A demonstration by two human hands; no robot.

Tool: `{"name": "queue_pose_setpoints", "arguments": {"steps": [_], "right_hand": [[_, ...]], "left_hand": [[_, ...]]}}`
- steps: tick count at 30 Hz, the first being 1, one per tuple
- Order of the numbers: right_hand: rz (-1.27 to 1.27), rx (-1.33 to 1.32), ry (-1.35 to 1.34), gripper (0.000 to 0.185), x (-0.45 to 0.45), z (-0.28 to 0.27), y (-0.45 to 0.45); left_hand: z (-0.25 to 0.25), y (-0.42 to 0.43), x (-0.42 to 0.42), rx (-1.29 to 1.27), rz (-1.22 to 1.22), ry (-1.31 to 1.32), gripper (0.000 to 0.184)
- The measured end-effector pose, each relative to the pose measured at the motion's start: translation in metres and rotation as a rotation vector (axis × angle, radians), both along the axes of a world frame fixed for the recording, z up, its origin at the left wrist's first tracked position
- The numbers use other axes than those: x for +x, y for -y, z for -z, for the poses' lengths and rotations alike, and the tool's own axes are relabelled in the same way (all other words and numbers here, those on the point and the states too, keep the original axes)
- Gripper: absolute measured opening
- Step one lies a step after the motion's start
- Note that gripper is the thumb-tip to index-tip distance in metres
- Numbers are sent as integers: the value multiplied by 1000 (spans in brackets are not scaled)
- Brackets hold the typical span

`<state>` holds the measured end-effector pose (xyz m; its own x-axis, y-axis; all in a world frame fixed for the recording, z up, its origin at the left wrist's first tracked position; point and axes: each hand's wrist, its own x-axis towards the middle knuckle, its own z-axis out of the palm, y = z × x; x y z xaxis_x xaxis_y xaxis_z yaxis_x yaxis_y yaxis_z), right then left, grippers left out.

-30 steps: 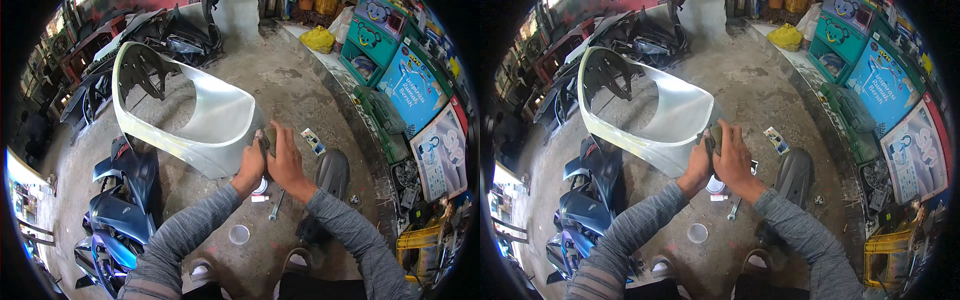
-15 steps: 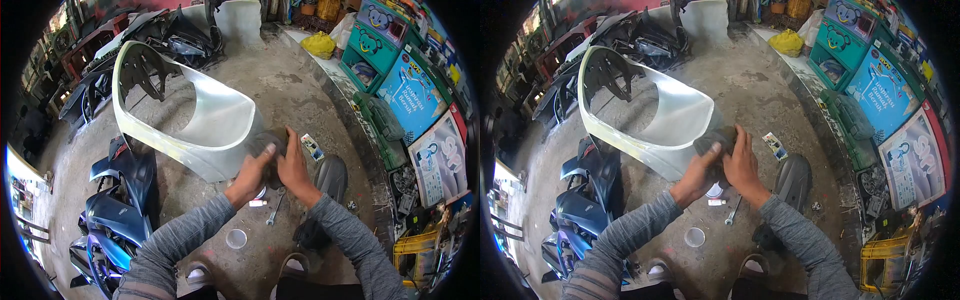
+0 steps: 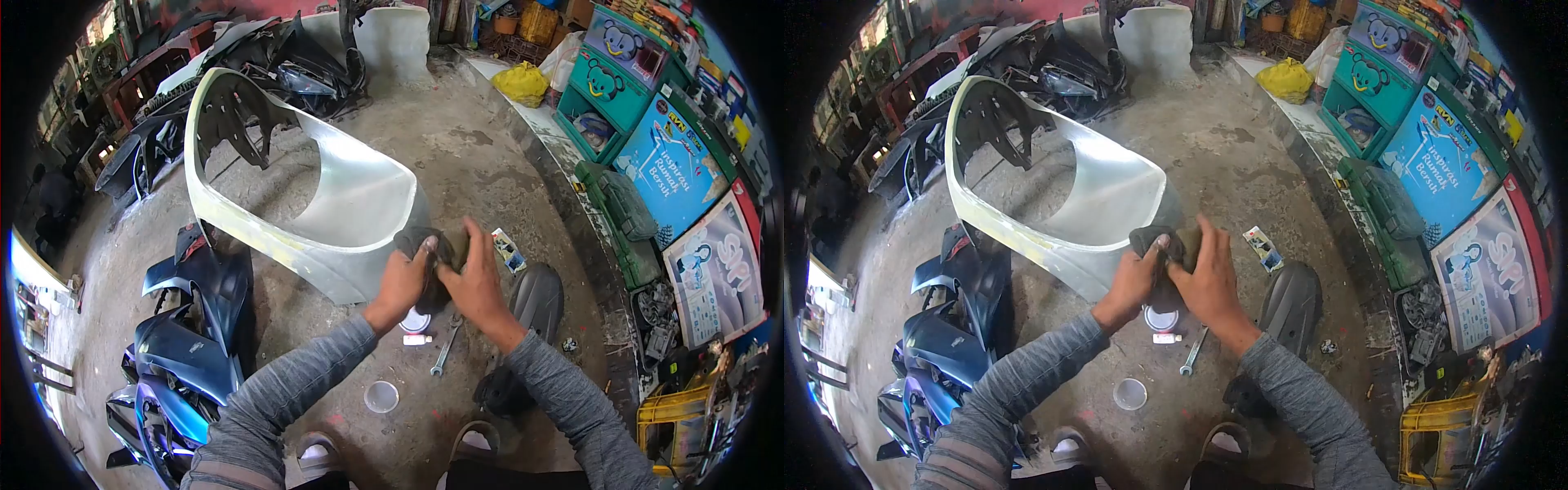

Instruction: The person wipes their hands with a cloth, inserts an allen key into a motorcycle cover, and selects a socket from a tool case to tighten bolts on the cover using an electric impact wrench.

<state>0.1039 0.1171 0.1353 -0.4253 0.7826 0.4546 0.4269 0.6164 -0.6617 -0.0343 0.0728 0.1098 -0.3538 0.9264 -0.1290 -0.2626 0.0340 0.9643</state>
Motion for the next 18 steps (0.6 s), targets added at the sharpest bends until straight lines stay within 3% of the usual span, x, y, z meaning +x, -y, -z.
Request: {"name": "queue_pose_setpoints", "arguments": {"steps": [1, 3, 5, 7, 9, 12, 18], "right_hand": [[-42, 89, 104, 75, 2, -4, -1], [-62, 122, 130, 76, 1, -9, 0], [-84, 146, 156, 76, 1, -10, 1], [-121, 138, 199, 75, 3, -12, -1], [-116, 171, 233, 74, 4, -17, 1], [-120, 278, 304, 72, 5, -26, 3], [-137, 485, 390, 72, 9, -32, 5]], "left_hand": [[6, -1, -3, 101, -50, -487, 54], [10, 1, -5, 226, -132, -621, 53], [7, 8, -10, -2, 2, -893, 37], [-6, 13, -9, 29, 18, -985, 44], [-8, 14, -10, -42, -17, -1237, 51], [-14, 16, -11, 28, -33, -1389, 51], [-25, 17, -12, 21, 47, -1406, 48]]}}
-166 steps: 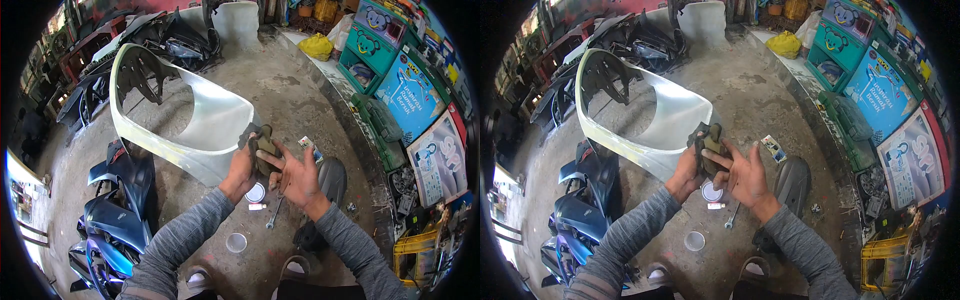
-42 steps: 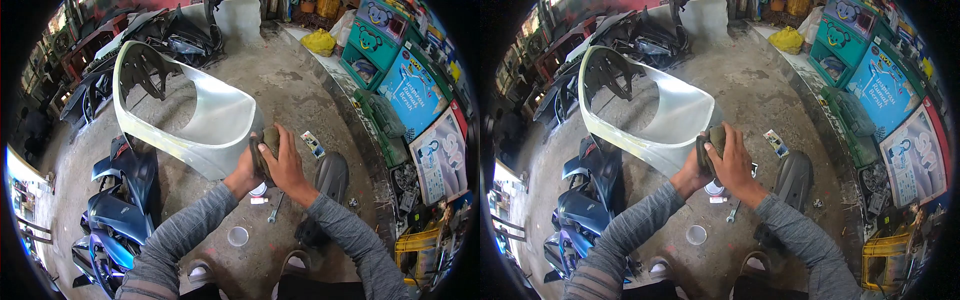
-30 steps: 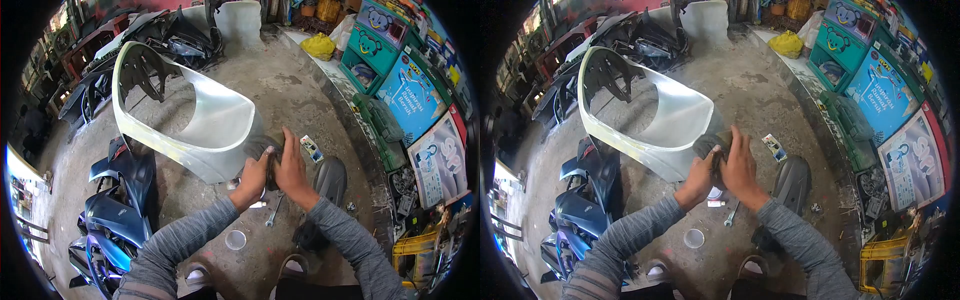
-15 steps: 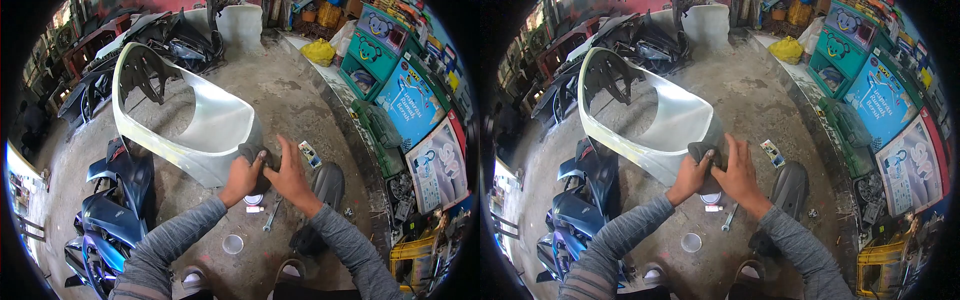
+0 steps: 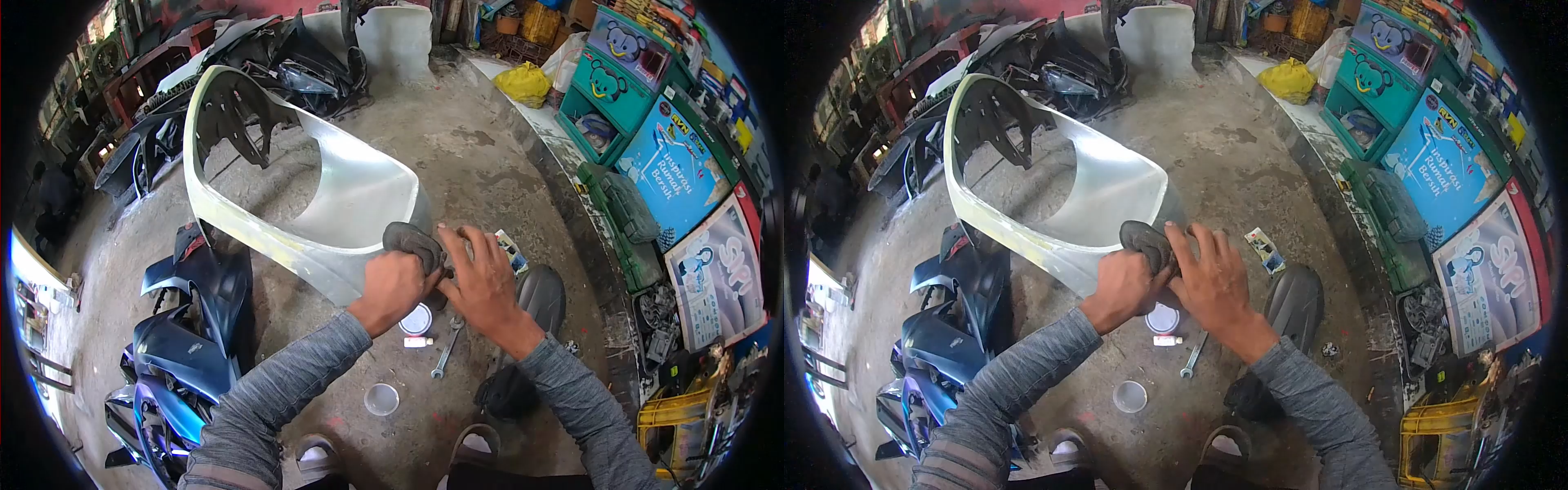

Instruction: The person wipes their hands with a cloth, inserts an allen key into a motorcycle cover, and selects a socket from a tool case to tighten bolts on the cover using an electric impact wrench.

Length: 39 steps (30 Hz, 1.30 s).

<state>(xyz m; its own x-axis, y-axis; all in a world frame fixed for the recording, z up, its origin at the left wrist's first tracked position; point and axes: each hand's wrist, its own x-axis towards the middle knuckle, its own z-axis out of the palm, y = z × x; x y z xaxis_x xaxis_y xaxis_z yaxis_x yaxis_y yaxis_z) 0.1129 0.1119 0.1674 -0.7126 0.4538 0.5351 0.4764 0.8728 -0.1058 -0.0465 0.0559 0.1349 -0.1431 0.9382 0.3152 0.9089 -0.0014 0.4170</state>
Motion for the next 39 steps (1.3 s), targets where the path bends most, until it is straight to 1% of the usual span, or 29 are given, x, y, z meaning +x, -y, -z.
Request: {"name": "queue_pose_setpoints", "arguments": {"steps": [1, 3, 4, 5, 6, 7, 8, 9, 10, 11, 13, 14, 16, 17, 19, 20, 22, 23, 25, 26, 28, 29, 30, 31, 32, 33, 37, 38, 39], "right_hand": [[-10, 30, -3, 72, 1, 0, 0], [-67, 65, -24, 71, 3, 2, -2], [-123, 101, -44, 70, 4, 2, -4], [-126, 102, -45, 70, 6, 2, -4], [-139, 85, -68, 68, 7, 1, -5], [-150, 66, -90, 66, 9, 1, -5], [-150, 68, -91, 66, 10, 1, -6], [-96, -181, -218, 69, 11, 2, -8], [-42, -431, -343, 73, 11, 3, -10], [-44, -428, -344, 73, 12, 10, -16], [-121, -1045, -668, 84, 12, 20, -28], [-121, -1042, -668, 84, 15, 22, -31], [-274, -1284, -735, 93, 17, 16, -30], [-274, -1282, -733, 93, 17, 17, -31], [-378, -1368, -782, 96, 18, 20, -33], [-377, -1367, -781, 96, 18, 19, -33], [-360, -1348, -737, 99, 17, 16, -31], [-360, -1348, -737, 99, 17, 18, -32], [-375, -1285, -696, 89, 17, 25, -35], [-375, -1286, -696, 89, 16, 25, -34], [-377, -1363, -667, 77, 13, 24, -28], [-378, -1363, -667, 77, 11, 24, -24], [-403, -1483, -749, 73, 9, 24, -19], [-428, -1603, -830, 70, 7, 24, -16], [-428, -1603, -829, 70, 6, 24, -14], [-386, -1549, -799, 70, 6, 25, -14], [-270, -1372, -710, 71, 3, 17, -13], [-269, -1372, -711, 71, 2, 16, -15], [-272, -1235, -611, 72, 1, 14, -18]], "left_hand": [[-4, 0, 1, -1, -1, 0, 48], [-11, -1, 3, -155, -124, 216, 43], [-3, -5, -2, -153, -127, 215, 43], [14, -12, -10, -81, -79, 431, 44], [11, -14, -13, -6, -27, 644, 44], [9, -14, -16, -6, -26, 643, 44], [7, -14, -18, -42, -38, 1008, 43], [-4, -11, -19, -78, -50, 1373, 42], [-15, -6, -21, -175, -6, 1497, 42], [-14, -6, -21, -172, -5, 1496, 42], [-10, -4, -19, -135, 166, 1500, 45], [-9, -3, -18, -133, 169, 1500, 45], [-11, 0, -15, -153, 210, 1554, 46], [-13, 2, -13, -151, 212, 1555, 46], [-21, 5, -10, -173, 264, 1702, 47], [-24, 6, -9, -173, 266, 1702, 47], [-29, 9, -8, -125, 412, 1625, 45], [-30, 10, -7, -125, 412, 1624, 45], [-31, 11, -5, -124, 512, 1578, 46], [-30, 11, -3, -135, 523, 1585, 45], [-27, 12, 7, -132, 506, 1617, 43], [-25, 13, 12, -129, 488, 1647, 42], [-25, 14, 15, -128, 431, 1718, 40], [-24, 15, 16, -128, 430, 1718, 40], [-24, 15, 16, -154, 395, 1803, 39], [-25, 15, 17, -180, 360, 1889, 38], [-14, 12, 11, -169, 316, 1896, 38], [-12, 10, 9, -175, 307, 1899, 38], [-11, 9, 8, -181, 299, 1902, 39]]}}
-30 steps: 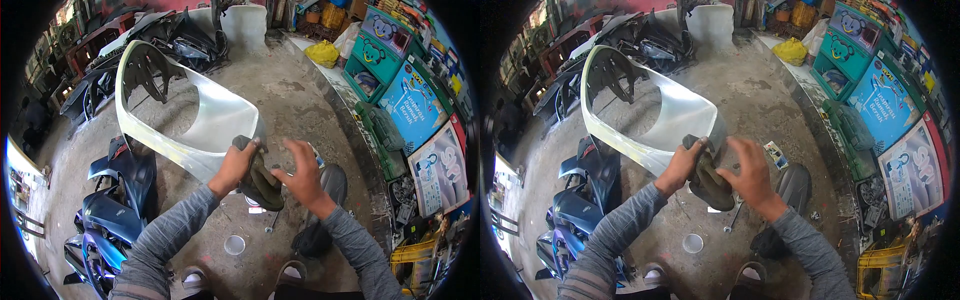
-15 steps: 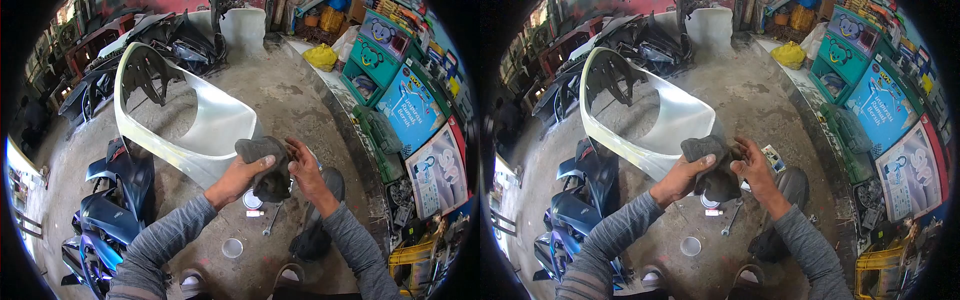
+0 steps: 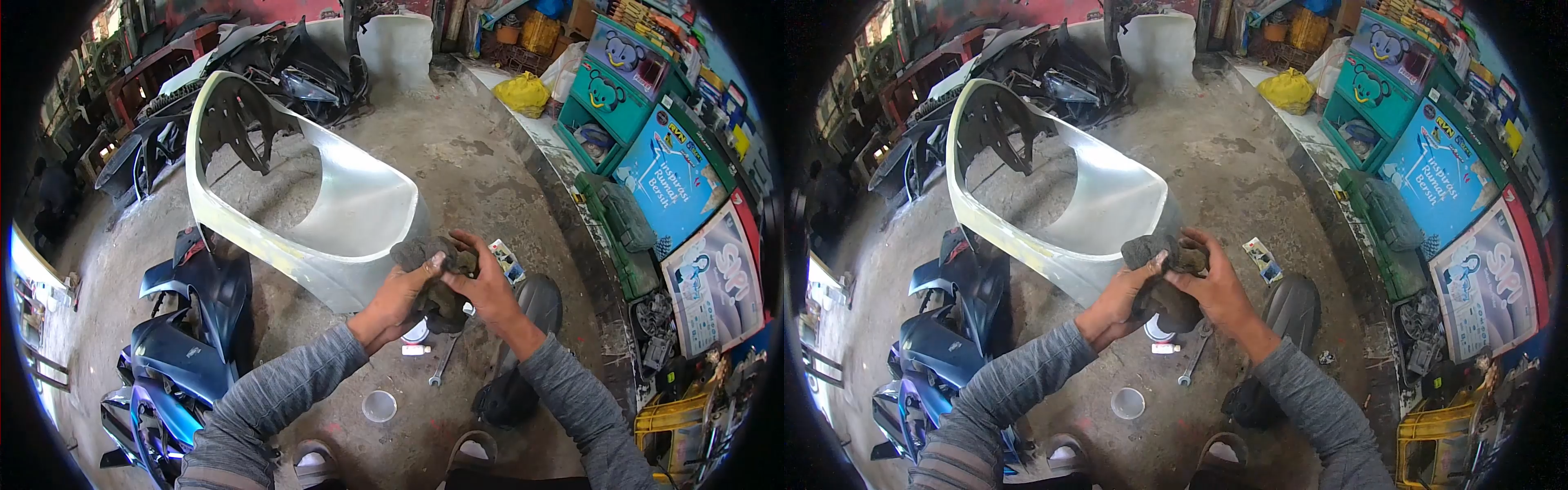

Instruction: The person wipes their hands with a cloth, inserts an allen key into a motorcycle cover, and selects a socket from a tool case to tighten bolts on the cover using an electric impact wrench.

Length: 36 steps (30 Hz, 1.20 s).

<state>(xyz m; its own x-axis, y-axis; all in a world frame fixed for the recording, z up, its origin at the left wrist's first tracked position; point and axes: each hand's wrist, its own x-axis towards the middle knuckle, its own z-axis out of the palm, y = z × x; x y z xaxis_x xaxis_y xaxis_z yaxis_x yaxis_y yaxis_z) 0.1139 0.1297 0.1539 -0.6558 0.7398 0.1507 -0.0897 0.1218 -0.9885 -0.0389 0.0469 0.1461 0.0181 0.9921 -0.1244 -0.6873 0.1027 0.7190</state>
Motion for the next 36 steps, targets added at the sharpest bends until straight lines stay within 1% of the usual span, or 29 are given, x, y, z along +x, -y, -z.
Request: {"name": "queue_pose_setpoints", "arguments": {"steps": [1, 3, 5, 7, 8, 10, 11, 12, 14, 16, 17, 18, 20, 21, 22, 23, 24, 25, 26, 27, 28, 29, 30, 31, 32, 33, 34, 35, 36], "right_hand": [[-9, 152, 74, 73, -1, -2, -2], [-16, 180, 113, 74, -3, -9, -1], [-18, 207, 149, 75, -5, -14, -1], [41, 504, 262, 74, -5, -16, -1], [41, 503, 261, 74, -5, -15, -1], [49, 451, 202, 69, -4, -11, -3], [47, 452, 202, 69, -3, -10, -3], [23, 442, 169, 65, -2, -8, -4], [3, 433, 135, 61, -2, -4, -6], [-20, 572, 133, 55, -8, 5, -4], [65, 622, 107, 45, -12, 12, -5], [65, 621, 107, 45, -13, 17, -5], [312, 307, 161, 32, -16, 24, -6], [369, 291, 156, 28, -18, 27, -10], [370, 291, 156, 28, -21, 30, -15], [398, 91, 100, 29, -24, 32, -21], [424, -112, 45, 31, -26, 29, -24], [352, -343, -32, 33, -22, 20, -27], [356, -342, -34, 33, -20, 17, -26], [309, -463, -154, 32, -18, 15, -25], [258, -583, -274, 32, -18, 13, -24], [260, -584, -276, 32, -17, 12, -20], [216, -421, -229, 31, -17, 13, -13], [171, -258, -180, 31, -18, 15, -8], [171, -257, -178, 31, -20, 18, -3], [195, -168, -139, 30, -23, 22, 1], [219, -79, -101, 29, -26, 24, 3], [236, -156, -151, 26, -28, 23, 2], [239, -156, -153, 26, -29, 23, 0]], "left_hand": [[0, -1, 0, 0, 1, -1, 39], [-2, -1, 0, -66, 24, 62, 40], [-3, -4, 1, -85, 4, 24, 41], [-2, -5, 4, -105, -16, -11, 42], [0, -6, 6, -125, -39, 0, 42], [3, -8, 4, -144, -62, 7, 43], [3, -9, 3, -104, -37, 50, 43], [4, -11, 2, -62, -13, 94, 43], [12, -16, 3, -35, 11, 74, 45], [12, -18, 8, -12, 37, 52, 47], [12, -19, 13, -5, -2, 152, 46], [11, -20, 19, 2, -42, 253, 46], [20, -24, 28, -14, -38, 242, 45], [22, -24, 30, 5, -43, 155, 43], [24, -24, 32, 25, -46, 70, 41], [27, -24, 29, -9, -35, -31, 37], [32, -25, 25, -11, -30, -31, 37], [38, -27, 21, 62, 3, -53, 34], [43, -30, 19, 137, 36, -76, 32], [35, -28, 22, 111, -15, 31, 28], [30, -28, 22, 112, -11, 28, 28], [26, -30, 22, 9, -72, 16, 26], [25, -31, 22, -95, -134, 4, 25], [35, -34, 22, -94, -133, 5, 25], [50, -39, 24, -6, -282, -385, 23], [52, -38, 27, 86, -428, -778, 21], [55, -36, 31, 86, -427, -779, 21], [57, -33, 37, 123, -518, -837, 17], [57, -30, 42, 161, -607, -895, 16]]}}
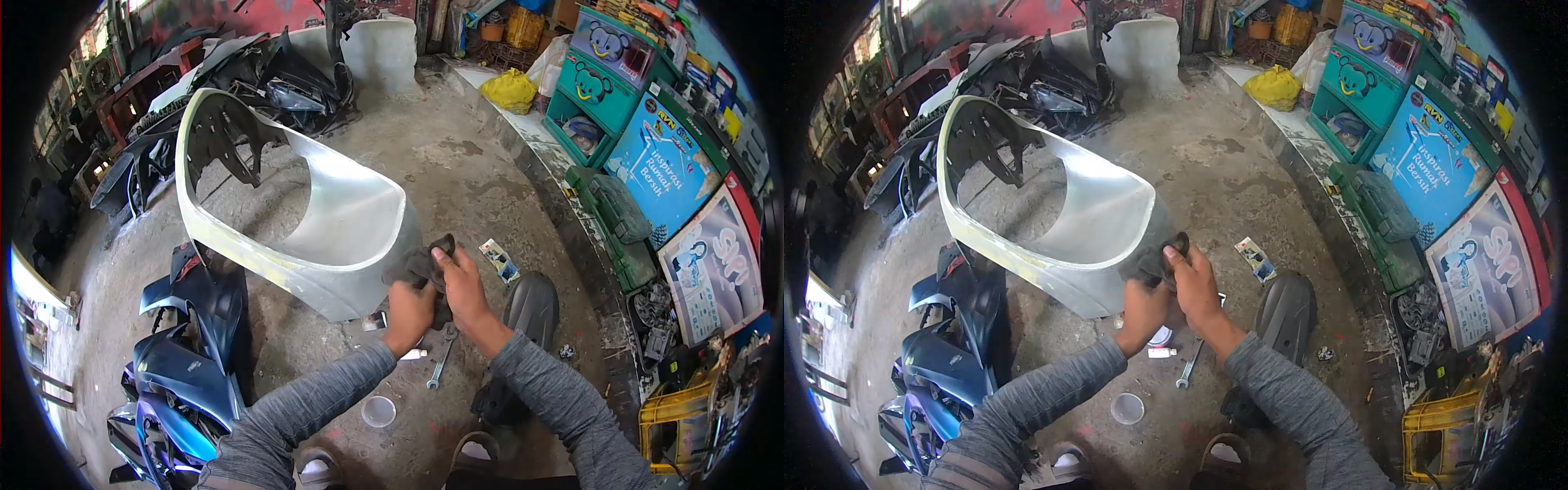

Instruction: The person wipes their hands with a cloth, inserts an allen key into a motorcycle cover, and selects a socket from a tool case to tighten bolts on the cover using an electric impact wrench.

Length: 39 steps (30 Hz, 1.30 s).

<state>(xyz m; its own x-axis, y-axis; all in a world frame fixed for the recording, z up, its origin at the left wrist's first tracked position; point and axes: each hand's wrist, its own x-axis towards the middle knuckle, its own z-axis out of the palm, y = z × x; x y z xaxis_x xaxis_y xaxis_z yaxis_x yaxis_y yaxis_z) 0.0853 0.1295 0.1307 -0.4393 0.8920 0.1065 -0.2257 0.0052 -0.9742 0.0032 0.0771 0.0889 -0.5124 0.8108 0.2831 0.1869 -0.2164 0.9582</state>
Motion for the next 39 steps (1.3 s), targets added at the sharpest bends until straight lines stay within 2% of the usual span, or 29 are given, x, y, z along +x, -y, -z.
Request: {"name": "queue_pose_setpoints", "arguments": {"steps": [2, 4, 6, 8, 9, 10, 11, 12, 14, 15, 17, 18, 19, 20, 22, 23, 24, 25, 26, 28, 29, 30, 32, 33, 34, 36, 38, 39], "right_hand": [[92, -183, 134, 27, 0, 4, -6], [118, -248, 140, 27, 1, 11, -14], [143, -307, 146, 28, 3, 10, -23], [128, -523, -49, 30, 7, 4, -29], [129, -522, -51, 30, 11, 3, -32], [60, -553, -169, 28, 15, 3, -35], [-10, -582, -284, 27, 17, 3, -37], [-10, -582, -283, 27, 17, 1, -33], [66, -122, 0, 25, 13, 0, -12], [182, 186, 173, 24, 5, 7, 0], [207, 213, 204, 26, 6, 22, -5], [235, 240, 233, 27, 8, 25, -6], [294, 123, 298, 27, 12, 25, -13], [300, 118, 296, 27, 17, 23, -21], [313, -246, 149, 31, 30, 18, -35], [316, -253, 148, 31, 37, 16, -37], [273, -315, 3, 34, 43, 10, -40], [231, -380, -140, 36, 47, 8, -39], [234, -392, -135, 36, 48, 14, -35], [38, -228, -104, 39, 44, 14, -24], [7, -247, -123, 39, 41, 7, -13], [13, -256, -123, 39, 41, 6, -14], [-24, -264, -154, 40, 41, 4, -20], [-43, 51, 56, 41, 43, 17, -31], [-37, 36, 54, 41, 42, 17, -31], [74, 297, 443, 44, 43, 14, -33], [74, 316, 468, 44, 45, 5, -36], [60, 325, 498, 44, 46, 0, -37]], "left_hand": [[6, -1, 4, -54, 20, 21, 16], [-1, 6, 5, -51, 54, -129, 15], [1, -1, 6, 35, 72, -97, 17], [3, -5, 4, 123, 90, -65, 18], [0, -5, -1, 23, 183, 45, 20], [-4, -6, -4, -78, 274, 155, 22], [-7, -8, -4, -73, 300, 284, 24], [-15, -8, -5, -72, 300, 285, 24], [-27, -8, -8, -252, 178, 183, 24], [-20, -9, -8, -253, 177, 185, 24], [0, -12, -8, -255, 143, -213, 24], [0, -7, -4, -258, 144, -214, 24], [-1, -2, 1, -190, 192, -159, 25], [-1, 1, 6, -123, 242, -102, 27], [-8, 3, 11, -71, 316, -33, 32], [-6, 0, 10, -42, 281, 61, 35], [-6, -6, 8, -7, 238, 158, 39], [-7, -12, 4, -24, 205, 120, 45], [-6, -16, 6, -37, 206, 125, 45], [-22, -31, 21, -299, 331, 657, 50], [-5, -48, 28, -87, 260, 549, 52], [-1, -60, 31, -97, 261, 551, 52], [4, -82, 34, -191, 5, 647, 45], [21, -101, 35, -303, -137, 416, 37], [27, -106, 35, -319, -134, 412, 37], [36, -112, 38, -166, -92, 350, 49], [41, -116, 42, -144, -143, 358, 49], [32, -111, 41, -110, -146, 227, 49]]}}
